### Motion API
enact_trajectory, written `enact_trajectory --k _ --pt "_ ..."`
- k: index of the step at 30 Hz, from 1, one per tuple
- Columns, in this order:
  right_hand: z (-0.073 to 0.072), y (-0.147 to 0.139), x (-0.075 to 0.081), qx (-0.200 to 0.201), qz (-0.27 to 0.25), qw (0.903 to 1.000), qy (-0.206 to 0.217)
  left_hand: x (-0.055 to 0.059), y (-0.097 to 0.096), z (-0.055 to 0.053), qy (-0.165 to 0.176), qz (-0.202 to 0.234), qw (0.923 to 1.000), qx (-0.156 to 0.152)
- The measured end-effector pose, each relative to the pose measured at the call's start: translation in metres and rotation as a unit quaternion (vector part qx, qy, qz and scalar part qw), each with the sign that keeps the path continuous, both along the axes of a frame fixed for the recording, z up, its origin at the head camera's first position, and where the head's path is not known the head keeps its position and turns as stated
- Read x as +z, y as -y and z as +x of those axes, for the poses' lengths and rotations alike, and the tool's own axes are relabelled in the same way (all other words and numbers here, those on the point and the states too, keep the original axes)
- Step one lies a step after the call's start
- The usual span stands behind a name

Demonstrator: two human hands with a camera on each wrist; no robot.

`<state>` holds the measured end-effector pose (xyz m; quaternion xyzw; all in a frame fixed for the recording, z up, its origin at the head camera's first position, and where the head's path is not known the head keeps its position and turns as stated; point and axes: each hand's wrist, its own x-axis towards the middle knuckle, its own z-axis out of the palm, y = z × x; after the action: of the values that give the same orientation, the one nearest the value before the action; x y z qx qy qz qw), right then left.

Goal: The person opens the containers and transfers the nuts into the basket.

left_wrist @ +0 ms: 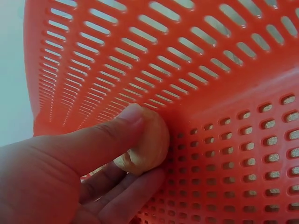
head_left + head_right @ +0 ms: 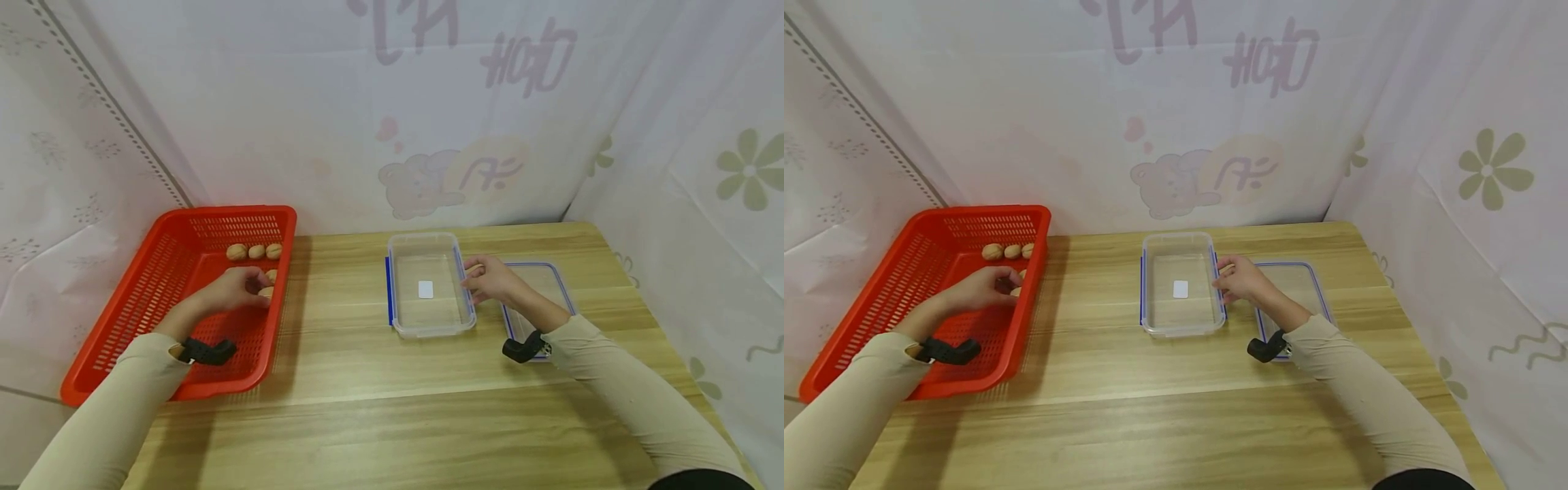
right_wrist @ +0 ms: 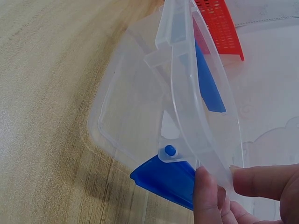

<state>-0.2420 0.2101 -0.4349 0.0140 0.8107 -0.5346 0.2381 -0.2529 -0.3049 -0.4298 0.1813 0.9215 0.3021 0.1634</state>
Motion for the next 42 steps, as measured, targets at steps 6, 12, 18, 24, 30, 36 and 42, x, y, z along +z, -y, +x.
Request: enact_trajectory --k 6,12,18,24,30,36,42 --pt "-0.001 0.0 -0.001 0.002 -0.003 1.0 -0.001 0.0 0.001 0.001 0.0 0.001 1.0 -0.004" --pt "-0.001 0.0 -0.002 0.001 -0.006 1.0 -0.001 0.003 0.002 0.001 0.016 0.004 0.9998 -0.015" --pt "0.0 0.0 -0.002 -0.002 -0.007 1.0 0.001 0.002 0.002 0.0 0.016 0.007 0.9997 -0.018" --pt "0.0 -0.001 -0.003 0.0 -0.003 1.0 -0.003 0.002 0.001 0.0 0.011 -0.012 0.9997 -0.018" --pt "-0.001 -0.002 -0.004 0.005 0.0 1.0 0.0 0.008 0.002 0.002 0.01 -0.021 0.9997 -0.011" --pt "-0.002 -0.002 -0.004 0.009 0.001 1.0 0.0 0.017 0.005 0.002 0.004 -0.016 0.9998 0.005" --pt "-0.001 -0.002 0.0 0.019 0.016 0.9996 -0.01 0.035 0.005 -0.005 -0.028 -0.019 0.9988 0.035"
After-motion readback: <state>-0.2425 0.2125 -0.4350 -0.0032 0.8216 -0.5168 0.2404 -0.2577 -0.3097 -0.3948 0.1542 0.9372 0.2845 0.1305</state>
